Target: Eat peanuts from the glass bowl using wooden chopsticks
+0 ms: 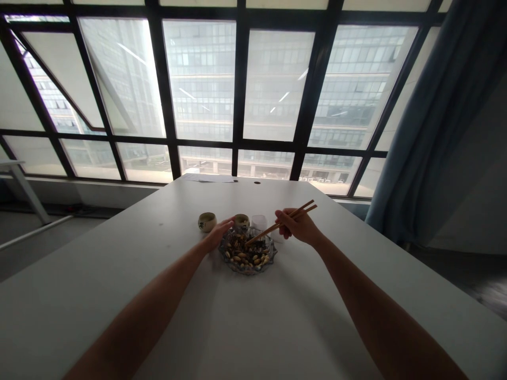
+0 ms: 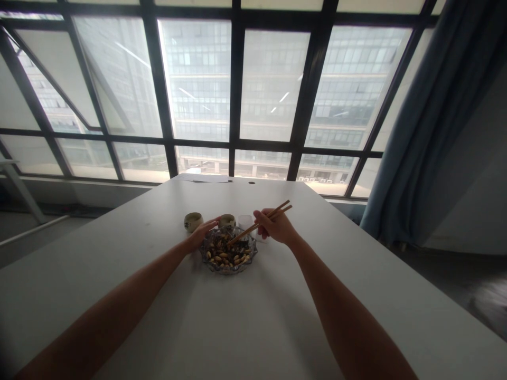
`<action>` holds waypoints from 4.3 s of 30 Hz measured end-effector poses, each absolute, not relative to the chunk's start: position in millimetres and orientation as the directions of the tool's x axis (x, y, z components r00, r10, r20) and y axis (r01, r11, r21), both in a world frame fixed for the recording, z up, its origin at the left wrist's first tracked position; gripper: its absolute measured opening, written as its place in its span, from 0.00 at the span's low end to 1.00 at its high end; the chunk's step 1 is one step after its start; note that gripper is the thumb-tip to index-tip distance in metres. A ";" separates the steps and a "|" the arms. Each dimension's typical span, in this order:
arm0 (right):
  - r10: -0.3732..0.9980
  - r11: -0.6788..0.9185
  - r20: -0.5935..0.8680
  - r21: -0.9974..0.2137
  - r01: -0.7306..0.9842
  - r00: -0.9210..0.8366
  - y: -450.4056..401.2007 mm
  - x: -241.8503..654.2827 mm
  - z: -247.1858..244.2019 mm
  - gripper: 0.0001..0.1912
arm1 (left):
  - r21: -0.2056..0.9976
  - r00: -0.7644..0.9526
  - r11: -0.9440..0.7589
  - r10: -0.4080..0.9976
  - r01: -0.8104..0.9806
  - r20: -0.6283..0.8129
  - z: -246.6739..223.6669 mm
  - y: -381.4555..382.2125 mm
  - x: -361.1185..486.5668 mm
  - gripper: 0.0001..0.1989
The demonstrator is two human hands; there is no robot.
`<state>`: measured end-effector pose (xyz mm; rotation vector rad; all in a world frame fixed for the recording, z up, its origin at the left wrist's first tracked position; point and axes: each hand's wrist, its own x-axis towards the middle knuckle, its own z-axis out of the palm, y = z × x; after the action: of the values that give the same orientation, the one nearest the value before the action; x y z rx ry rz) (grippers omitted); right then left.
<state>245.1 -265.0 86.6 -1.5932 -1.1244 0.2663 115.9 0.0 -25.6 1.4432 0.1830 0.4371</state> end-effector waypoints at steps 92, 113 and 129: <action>0.522 0.138 0.046 -0.990 -0.031 0.851 -286.4 307.4 84.6 0.18 | 0.975 0.904 0.105 0.404 -0.198 0.140 -27.4 1.0 116.0 0.41; 0.712 0.008 0.319 -0.894 0.447 0.625 -280.1 273.6 85.9 0.30 | 0.975 0.907 0.118 0.401 -0.189 0.127 -26.9 0.5 115.4 0.41; 0.741 0.055 0.359 -0.875 0.482 0.567 -275.8 269.1 83.7 0.29 | 0.977 0.898 0.114 0.426 -0.179 0.115 -27.4 -0.1 116.5 0.44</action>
<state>269.1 -275.8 83.7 -1.5912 -1.0589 0.2676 116.5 -0.1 -27.4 1.3896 0.2133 0.4483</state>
